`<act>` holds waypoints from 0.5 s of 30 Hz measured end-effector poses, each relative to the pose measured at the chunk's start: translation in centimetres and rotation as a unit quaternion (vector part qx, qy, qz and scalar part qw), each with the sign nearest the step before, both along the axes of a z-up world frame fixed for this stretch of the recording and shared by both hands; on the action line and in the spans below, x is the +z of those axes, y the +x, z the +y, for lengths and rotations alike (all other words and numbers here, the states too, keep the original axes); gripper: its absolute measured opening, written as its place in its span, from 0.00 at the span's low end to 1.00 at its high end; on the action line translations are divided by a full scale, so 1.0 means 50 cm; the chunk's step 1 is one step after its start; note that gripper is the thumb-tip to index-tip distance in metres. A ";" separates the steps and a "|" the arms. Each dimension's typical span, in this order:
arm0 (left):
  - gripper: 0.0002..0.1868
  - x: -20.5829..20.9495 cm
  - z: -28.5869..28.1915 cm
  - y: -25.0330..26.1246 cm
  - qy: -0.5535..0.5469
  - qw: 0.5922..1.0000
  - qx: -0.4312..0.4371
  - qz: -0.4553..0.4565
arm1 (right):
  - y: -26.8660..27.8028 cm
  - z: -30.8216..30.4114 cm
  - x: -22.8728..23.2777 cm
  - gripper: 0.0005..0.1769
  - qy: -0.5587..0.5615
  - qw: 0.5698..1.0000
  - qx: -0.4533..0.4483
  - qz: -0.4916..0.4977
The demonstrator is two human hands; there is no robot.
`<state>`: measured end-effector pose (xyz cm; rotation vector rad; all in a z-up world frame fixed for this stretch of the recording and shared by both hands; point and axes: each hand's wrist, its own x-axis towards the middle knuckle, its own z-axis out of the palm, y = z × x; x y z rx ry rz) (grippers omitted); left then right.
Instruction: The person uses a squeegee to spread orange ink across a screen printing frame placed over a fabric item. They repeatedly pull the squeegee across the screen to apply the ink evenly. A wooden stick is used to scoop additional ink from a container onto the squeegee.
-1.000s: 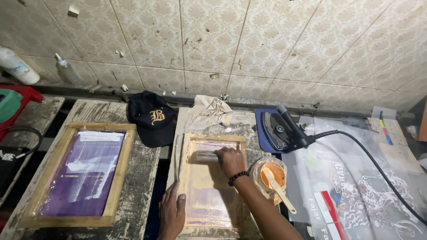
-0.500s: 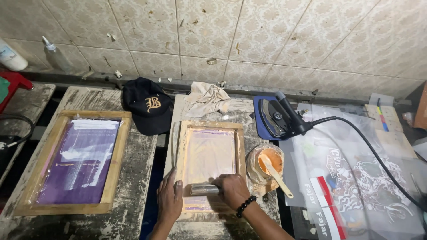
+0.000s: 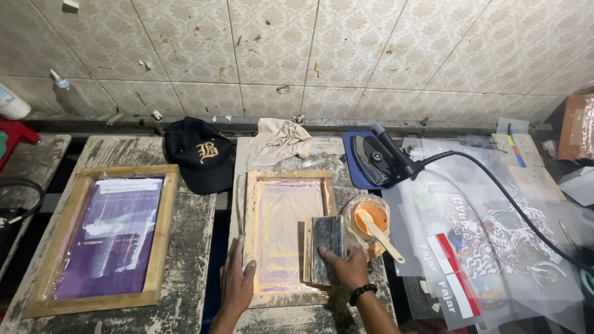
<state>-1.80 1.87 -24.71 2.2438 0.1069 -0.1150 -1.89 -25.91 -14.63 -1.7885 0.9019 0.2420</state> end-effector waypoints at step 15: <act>0.37 0.149 -0.034 0.014 -0.221 0.975 0.012 0.033 | -0.008 0.001 0.107 0.20 0.097 0.995 -0.004 -0.016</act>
